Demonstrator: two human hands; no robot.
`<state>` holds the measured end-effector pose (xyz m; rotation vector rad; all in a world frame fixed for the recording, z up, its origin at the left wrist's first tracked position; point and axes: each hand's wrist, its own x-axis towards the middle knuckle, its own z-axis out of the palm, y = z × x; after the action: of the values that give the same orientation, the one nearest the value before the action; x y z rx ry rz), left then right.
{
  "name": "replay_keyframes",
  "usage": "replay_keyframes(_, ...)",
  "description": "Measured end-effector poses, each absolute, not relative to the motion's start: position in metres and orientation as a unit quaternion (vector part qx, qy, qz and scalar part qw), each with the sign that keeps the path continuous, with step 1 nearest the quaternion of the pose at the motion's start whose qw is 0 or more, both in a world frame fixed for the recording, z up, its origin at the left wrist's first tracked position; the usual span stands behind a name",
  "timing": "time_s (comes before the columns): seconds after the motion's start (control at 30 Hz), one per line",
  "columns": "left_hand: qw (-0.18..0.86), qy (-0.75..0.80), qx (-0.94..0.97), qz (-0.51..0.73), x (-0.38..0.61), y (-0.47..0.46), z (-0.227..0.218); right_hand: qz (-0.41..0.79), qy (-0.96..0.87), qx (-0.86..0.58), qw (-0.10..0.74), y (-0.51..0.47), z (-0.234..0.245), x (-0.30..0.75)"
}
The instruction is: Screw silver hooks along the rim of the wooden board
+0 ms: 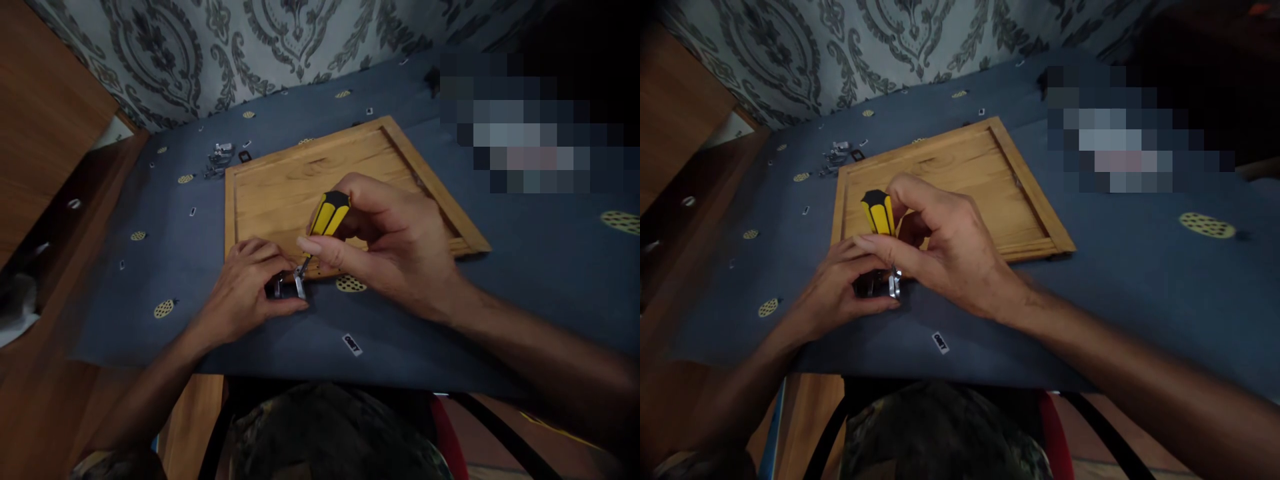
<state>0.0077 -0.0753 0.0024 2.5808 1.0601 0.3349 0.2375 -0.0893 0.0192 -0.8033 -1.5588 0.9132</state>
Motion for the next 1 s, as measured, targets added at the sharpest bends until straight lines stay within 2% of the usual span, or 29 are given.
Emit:
replay_keyframes(0.13, 0.162, 0.372, 0.907, 0.116, 0.008, -0.076, 0.004, 0.440, -0.680, -0.301, 0.503, -0.087, 0.022, 0.244)
replay_keyframes(0.23, 0.163, 0.373, 0.905, 0.119, 0.009, -0.076, 0.004, 0.438, -0.692, -0.285, 0.498, -0.085, 0.023, 0.247)
replay_keyframes(0.57, 0.164, 0.369, 0.905, 0.137, 0.008, -0.075, 0.001, 0.215, -0.722, -0.324, 0.572, -0.096, 0.018, 0.237)
replay_keyframes(0.73, 0.156, 0.364, 0.907, 0.140, 0.007, -0.075, 0.000, 0.210, -0.677, -0.395, 0.584, -0.101, 0.027, 0.239)
replay_keyframes(1.0, 0.156, 0.359, 0.908, 0.149, 0.007, -0.075, -0.003, 0.264, -0.687, -0.390, 0.553, -0.094, 0.018, 0.239)
